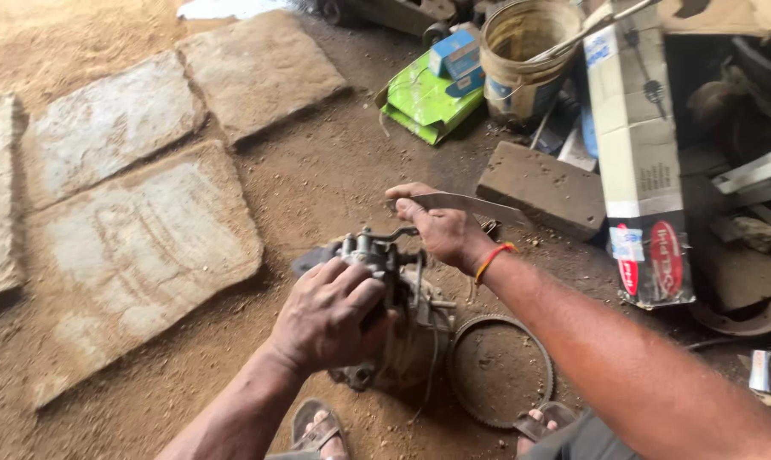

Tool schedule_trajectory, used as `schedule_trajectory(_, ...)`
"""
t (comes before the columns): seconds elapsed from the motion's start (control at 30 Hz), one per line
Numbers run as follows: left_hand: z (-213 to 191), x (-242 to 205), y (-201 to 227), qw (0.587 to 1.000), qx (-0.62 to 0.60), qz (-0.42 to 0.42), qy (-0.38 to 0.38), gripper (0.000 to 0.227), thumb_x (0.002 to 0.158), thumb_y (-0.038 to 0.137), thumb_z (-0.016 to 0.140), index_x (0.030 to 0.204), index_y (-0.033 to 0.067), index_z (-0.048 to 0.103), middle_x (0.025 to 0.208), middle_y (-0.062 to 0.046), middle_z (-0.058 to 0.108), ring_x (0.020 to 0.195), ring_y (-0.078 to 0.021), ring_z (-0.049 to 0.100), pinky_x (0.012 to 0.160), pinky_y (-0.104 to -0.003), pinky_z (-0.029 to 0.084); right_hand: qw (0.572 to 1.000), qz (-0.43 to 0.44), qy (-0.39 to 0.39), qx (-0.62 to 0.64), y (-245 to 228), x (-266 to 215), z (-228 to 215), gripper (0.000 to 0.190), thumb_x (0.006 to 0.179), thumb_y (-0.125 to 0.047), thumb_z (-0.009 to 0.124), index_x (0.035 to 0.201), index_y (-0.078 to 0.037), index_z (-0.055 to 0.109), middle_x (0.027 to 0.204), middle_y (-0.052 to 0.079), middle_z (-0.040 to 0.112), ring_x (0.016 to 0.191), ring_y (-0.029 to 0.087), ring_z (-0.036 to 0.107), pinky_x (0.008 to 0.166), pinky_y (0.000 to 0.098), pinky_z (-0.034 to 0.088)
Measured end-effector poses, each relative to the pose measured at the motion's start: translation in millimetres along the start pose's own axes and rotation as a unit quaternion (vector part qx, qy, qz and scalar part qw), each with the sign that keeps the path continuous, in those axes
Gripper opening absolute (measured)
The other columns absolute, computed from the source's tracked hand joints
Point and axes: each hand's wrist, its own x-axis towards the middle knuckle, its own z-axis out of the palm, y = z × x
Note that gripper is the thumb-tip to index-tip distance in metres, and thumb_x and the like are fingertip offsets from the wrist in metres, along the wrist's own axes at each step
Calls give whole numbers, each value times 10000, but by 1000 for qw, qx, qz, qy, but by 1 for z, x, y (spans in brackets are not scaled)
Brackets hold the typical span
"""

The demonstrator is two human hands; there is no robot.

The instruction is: The person uses a metal file to scrape and smooth the surface of a mechanical part held in their left hand. They repeatedly file different areas of the component while seated on the ground in a cluttered workshop.

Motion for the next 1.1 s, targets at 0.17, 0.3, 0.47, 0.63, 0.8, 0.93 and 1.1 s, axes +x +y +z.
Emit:
schedule_trajectory(0.17,7,-5,-1,999,20,-12,-49,270,873,347,751,976,126,635,937,-56,616,848,-227,597,684,-399,506,978,120,-65,-157,-22,-1,9,237,1007,-226,589,1180,-133,720,894,17,760,752,117,696,680,288,577)
schedule_trajectory(0.3,11,11,-3,999,26,23,-41,278,877,353,743,1002,130,635,990,-61,627,878,-234,602,699,-406,501,989,56,8,-137,-28,-11,-9,211,974,-191,612,1091,-95,758,912,29,796,808,107,742,716,257,592)
schedule_trajectory(0.47,23,40,-7,998,23,50,-21,292,862,325,730,1043,112,646,1055,-91,644,924,-234,615,716,-402,502,981,154,110,-28,-26,-44,-35,219,994,-192,588,1130,-89,725,946,49,767,804,122,716,719,265,613)
schedule_trajectory(0.63,11,48,-35,993,15,36,114,285,902,318,663,1064,89,611,1257,-181,628,1117,-304,610,929,-455,528,968,170,160,94,-13,-50,-40,263,1070,-222,525,1240,-82,669,979,58,711,806,109,629,715,271,545)
schedule_trajectory(0.8,13,28,-79,956,44,-284,55,259,1005,342,622,1116,113,671,997,-122,625,955,-271,570,845,-434,500,944,201,221,141,-35,-43,-52,328,1041,-312,499,1199,-78,666,903,97,730,730,142,686,677,300,594)
schedule_trajectory(0.93,42,28,-85,964,-21,-261,43,241,1049,331,567,1027,109,659,1008,-96,641,984,-245,571,884,-407,502,960,197,177,94,-56,-52,-63,397,1064,-352,450,1222,-52,659,891,93,719,716,128,655,634,270,578)
schedule_trajectory(1.1,40,22,-68,913,-105,-382,95,239,1055,287,524,1002,91,650,955,-72,643,905,-197,599,801,-355,538,977,160,138,12,-66,-62,-65,438,1072,-367,459,1266,-46,684,874,96,723,719,118,631,651,237,569)
